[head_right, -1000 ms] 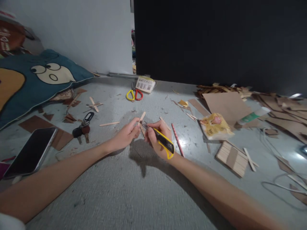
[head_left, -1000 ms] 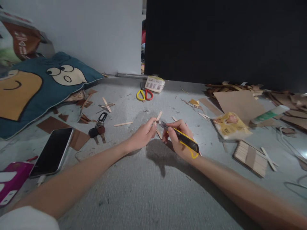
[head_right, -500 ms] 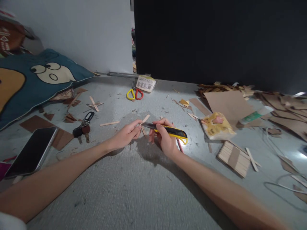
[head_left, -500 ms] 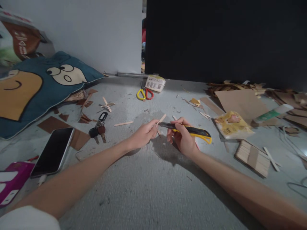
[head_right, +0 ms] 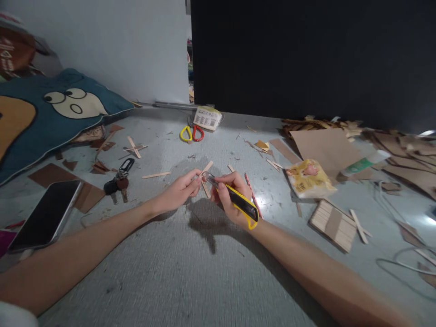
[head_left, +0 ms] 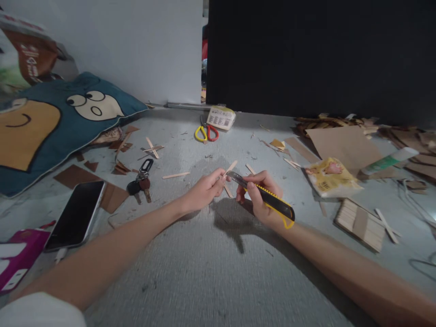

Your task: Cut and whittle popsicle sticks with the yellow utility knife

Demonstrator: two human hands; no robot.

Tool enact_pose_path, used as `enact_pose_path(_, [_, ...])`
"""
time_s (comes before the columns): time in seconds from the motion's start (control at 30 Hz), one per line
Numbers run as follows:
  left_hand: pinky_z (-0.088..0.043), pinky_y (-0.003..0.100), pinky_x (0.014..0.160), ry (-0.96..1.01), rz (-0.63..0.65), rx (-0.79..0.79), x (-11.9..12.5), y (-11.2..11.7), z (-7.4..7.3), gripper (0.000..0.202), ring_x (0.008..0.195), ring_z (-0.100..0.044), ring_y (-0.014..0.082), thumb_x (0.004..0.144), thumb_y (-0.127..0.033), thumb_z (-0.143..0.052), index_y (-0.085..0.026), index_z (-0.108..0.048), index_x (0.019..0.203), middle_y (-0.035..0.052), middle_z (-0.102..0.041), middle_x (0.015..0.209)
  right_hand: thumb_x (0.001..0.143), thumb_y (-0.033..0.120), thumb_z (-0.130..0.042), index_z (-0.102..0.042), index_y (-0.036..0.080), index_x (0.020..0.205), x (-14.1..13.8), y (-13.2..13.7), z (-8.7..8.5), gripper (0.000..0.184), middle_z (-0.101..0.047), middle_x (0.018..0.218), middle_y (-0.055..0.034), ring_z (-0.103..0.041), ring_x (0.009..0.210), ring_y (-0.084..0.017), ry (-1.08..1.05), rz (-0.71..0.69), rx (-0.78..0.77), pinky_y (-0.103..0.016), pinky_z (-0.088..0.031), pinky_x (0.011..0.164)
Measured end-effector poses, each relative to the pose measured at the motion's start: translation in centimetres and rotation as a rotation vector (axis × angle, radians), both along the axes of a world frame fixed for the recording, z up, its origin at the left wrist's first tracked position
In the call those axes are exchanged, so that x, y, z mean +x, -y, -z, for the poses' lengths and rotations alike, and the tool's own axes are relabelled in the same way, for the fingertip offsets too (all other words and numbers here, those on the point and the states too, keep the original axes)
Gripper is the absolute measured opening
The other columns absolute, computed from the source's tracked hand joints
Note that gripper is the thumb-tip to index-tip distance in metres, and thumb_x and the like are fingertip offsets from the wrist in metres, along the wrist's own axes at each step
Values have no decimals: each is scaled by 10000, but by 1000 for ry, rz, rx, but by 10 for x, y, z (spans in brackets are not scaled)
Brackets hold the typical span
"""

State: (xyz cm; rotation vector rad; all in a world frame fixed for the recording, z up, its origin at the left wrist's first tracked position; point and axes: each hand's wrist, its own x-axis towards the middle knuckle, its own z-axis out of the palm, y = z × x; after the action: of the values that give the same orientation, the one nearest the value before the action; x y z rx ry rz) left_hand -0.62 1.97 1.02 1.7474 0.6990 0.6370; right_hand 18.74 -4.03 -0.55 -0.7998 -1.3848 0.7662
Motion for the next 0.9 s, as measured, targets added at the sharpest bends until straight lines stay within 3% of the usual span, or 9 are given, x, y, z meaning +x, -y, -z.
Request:
enact_pose_path(0.53, [-293,256,577,4,22,3,-1,-2,1,350,586,-359,118,1094,-535,-398,-214,-521,1028,-63,-389,678,1064,391,-597,-613,255,1020,6,-1,2,144,-687,677,32,-620,552,-127,19,-2,-71,-270,-476,536])
enact_pose_path(0.9, [-265,269,568,9,71,-59,-3,-4,-1,427,576,-317,122,1073,-609,-393,-210,-532,1008,-64,-357,672,1019,424,-643,-611,260,976,8,-9,7,172,-669,645,41,-603,486,-136,-162,-79,-161,-255,-428,447])
